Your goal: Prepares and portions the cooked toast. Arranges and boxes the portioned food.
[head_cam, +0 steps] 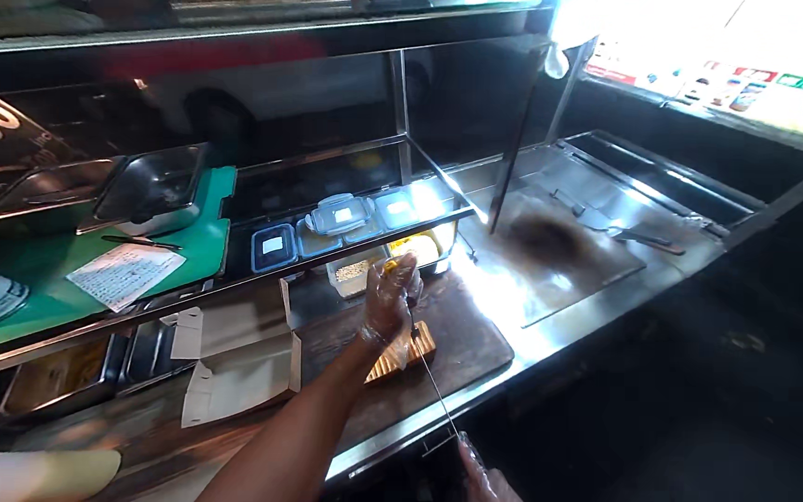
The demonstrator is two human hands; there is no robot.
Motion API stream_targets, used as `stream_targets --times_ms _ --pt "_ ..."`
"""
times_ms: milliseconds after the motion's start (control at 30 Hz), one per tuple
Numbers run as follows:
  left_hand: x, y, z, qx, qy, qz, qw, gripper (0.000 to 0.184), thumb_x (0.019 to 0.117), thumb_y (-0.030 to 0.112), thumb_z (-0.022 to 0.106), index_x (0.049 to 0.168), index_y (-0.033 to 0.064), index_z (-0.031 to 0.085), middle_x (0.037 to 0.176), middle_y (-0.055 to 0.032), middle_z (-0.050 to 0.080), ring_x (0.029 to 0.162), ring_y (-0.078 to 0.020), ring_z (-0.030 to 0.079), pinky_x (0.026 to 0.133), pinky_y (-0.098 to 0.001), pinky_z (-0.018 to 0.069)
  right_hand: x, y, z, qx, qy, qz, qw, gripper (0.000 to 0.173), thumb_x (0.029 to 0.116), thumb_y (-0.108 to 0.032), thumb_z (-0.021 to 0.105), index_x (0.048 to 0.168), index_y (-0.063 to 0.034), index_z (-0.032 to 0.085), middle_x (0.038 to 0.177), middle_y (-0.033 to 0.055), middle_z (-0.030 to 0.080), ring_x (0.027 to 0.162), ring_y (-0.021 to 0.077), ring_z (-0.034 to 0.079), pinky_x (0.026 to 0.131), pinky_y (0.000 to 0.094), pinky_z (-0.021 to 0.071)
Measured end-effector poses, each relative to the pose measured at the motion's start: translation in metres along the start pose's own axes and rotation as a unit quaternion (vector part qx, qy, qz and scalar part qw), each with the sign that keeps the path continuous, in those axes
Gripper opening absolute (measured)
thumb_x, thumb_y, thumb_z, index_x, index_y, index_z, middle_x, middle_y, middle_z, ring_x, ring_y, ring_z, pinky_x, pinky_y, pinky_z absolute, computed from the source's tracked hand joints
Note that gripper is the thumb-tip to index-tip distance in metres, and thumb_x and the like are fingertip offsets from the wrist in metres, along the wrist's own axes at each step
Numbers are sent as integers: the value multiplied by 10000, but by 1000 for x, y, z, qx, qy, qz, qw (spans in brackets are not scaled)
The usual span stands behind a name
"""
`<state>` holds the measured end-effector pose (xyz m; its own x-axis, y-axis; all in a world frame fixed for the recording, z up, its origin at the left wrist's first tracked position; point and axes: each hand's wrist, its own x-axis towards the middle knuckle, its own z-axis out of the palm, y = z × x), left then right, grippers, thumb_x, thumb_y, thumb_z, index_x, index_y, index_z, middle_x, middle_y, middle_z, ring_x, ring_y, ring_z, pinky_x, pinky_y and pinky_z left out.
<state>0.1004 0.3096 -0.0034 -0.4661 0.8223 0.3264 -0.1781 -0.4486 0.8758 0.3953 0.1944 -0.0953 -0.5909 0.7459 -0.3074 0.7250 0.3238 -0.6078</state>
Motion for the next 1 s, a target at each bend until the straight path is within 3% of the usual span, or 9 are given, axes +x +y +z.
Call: stream_targets --times_ms 233,467,600,667,867,1000 --pt "4 -32 -12 7 21 -9 1000 416 1058 368 501 681 192 498 525 58 379 423 -67 366 424 -219 354 92 -55 2 -69 -84 84 991 636 1057 -236 460 1638 -379 243 1245 172 676 1029 331 716 874 519 587" --pt "-9 -39 -19 39 39 -68 996 466 1039 465 526 660 198 489 507 44 382 405 -80 361 420 -229 332 121 -65 11 -76 -82 83 990 650 1060 -218 438 1652 -351 202 1381 155 633 1099 326 709 913 530 583" --pt "-7 -41 -24 59 55 -81 993 482 1039 486 526 663 186 494 502 32 380 397 -88 359 409 -235 330 91 -65 -1 -117 -102 107 982 643 1059 -232 435 1642 -392 215 1308 182 653 993 358 726 839 558 595" --pt "-5 -43 -27 47 50 -91 994 491 1046 480 512 658 180 492 503 22 392 402 -96 373 417 -242 343 80 -62 -4 -116 -117 114 980 655 1057 -239 443 1645 -392 198 1303 185 655 1003 360 723 850 561 591" --pt "8 -58 -21 46 71 -27 996 472 1030 416 537 616 196 484 482 46 382 389 -81 358 405 -240 338 132 -71 11 -107 -103 94 984 658 1072 -226 422 1659 -347 153 1317 173 664 1066 353 716 901 563 578" --pt "-1 -65 -31 70 79 -80 991 493 1033 476 538 637 187 491 491 29 377 394 -96 356 405 -256 333 84 -55 -2 -128 -130 106 977 647 1061 -239 430 1653 -351 194 1301 180 663 1025 364 722 862 564 589"
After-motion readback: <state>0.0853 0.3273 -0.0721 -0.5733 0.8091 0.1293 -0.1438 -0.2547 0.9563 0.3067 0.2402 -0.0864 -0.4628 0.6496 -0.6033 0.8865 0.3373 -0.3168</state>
